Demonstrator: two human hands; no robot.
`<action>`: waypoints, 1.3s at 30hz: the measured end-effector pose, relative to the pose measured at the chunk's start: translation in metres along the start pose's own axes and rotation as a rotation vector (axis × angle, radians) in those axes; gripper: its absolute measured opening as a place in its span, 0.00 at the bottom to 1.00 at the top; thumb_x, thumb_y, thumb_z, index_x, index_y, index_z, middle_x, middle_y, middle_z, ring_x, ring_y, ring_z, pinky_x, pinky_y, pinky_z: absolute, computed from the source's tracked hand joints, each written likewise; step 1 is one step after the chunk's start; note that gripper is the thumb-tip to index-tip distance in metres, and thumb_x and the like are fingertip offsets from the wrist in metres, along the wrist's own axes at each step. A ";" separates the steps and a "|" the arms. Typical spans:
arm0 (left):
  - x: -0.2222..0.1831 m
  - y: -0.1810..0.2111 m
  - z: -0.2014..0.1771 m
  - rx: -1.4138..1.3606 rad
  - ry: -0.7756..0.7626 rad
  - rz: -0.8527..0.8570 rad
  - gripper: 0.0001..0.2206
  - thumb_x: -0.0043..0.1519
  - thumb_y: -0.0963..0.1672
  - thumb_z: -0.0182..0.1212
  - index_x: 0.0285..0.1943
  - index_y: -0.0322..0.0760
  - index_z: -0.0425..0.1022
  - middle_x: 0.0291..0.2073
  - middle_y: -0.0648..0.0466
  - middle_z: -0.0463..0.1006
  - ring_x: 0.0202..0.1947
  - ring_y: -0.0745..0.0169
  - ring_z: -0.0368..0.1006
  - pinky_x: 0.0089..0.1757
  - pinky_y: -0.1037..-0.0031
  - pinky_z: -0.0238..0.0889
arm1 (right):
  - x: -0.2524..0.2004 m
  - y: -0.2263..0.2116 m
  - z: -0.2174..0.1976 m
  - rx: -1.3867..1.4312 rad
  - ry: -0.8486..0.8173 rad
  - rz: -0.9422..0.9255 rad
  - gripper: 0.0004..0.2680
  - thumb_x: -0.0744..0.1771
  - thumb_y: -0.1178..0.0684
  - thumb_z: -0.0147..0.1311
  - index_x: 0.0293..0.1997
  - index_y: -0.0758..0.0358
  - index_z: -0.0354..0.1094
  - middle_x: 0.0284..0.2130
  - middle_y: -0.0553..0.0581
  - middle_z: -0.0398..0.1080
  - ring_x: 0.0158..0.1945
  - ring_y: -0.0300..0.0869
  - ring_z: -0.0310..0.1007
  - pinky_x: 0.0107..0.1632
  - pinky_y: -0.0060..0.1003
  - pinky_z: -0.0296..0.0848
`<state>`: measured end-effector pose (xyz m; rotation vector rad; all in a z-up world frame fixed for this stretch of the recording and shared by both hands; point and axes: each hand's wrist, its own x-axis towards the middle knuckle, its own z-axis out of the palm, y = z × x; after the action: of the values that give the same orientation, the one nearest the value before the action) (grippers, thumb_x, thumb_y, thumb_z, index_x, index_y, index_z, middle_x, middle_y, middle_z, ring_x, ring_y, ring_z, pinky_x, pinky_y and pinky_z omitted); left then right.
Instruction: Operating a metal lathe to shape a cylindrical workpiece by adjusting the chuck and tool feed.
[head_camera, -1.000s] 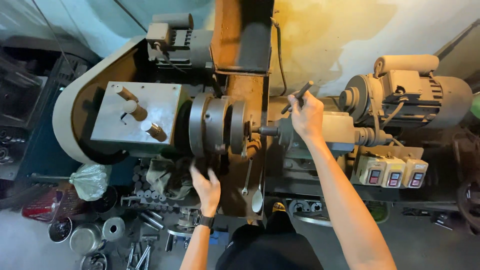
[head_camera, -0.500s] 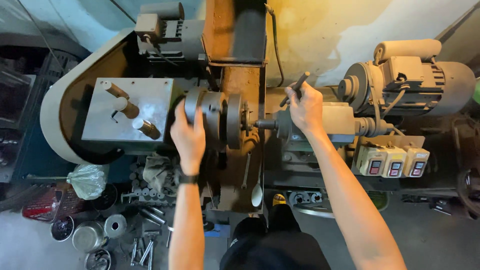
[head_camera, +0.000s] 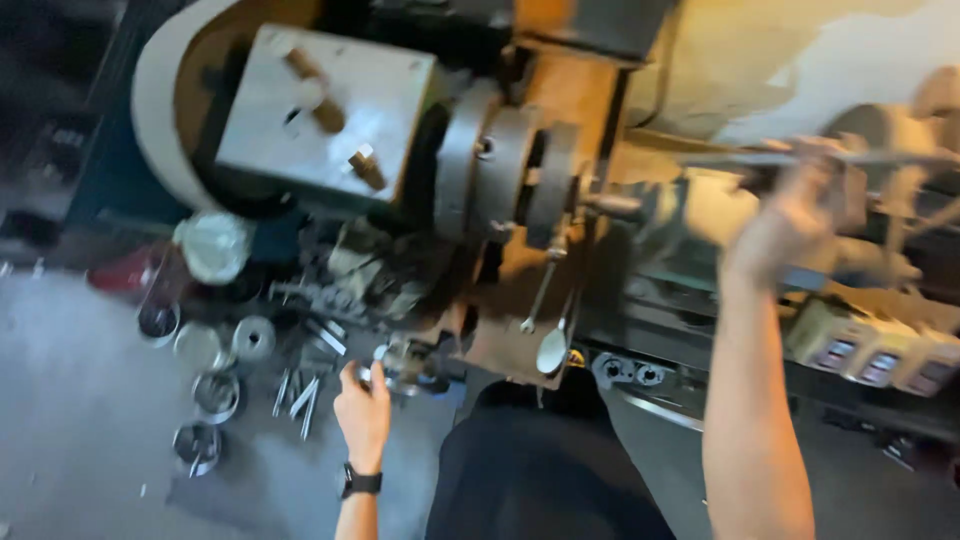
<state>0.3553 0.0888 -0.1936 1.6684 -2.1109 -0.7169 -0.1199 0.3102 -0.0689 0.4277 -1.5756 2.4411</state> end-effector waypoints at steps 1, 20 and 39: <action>0.002 -0.011 -0.001 0.015 0.015 -0.032 0.17 0.66 0.47 0.61 0.58 0.28 0.74 0.31 0.40 0.82 0.34 0.41 0.81 0.38 0.58 0.72 | -0.027 -0.019 0.005 0.010 -0.023 0.030 0.08 0.76 0.49 0.49 0.53 0.62 0.66 0.45 0.58 0.74 0.47 0.46 0.79 0.34 0.40 0.76; 0.014 -0.082 0.076 -0.274 -0.197 -0.388 0.24 0.60 0.45 0.60 0.52 0.16 0.57 0.40 0.26 0.77 0.38 0.28 0.80 0.39 0.50 0.74 | -0.137 -0.098 0.058 -0.183 -0.611 0.117 0.06 0.74 0.60 0.46 0.44 0.72 0.67 0.38 0.63 0.74 0.33 0.43 0.76 0.35 0.35 0.80; 0.191 0.366 0.060 0.082 -0.259 0.661 0.24 0.65 0.53 0.59 0.54 0.24 0.74 0.47 0.31 0.77 0.50 0.29 0.73 0.49 0.51 0.68 | 0.010 0.003 0.026 -0.396 -0.238 0.154 0.08 0.73 0.52 0.53 0.43 0.70 0.68 0.31 0.55 0.75 0.28 0.36 0.76 0.32 0.31 0.76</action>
<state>-0.0138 -0.0217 -0.0336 0.8307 -2.6798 -0.6534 -0.1271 0.2849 -0.0577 0.5559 -2.2063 2.1616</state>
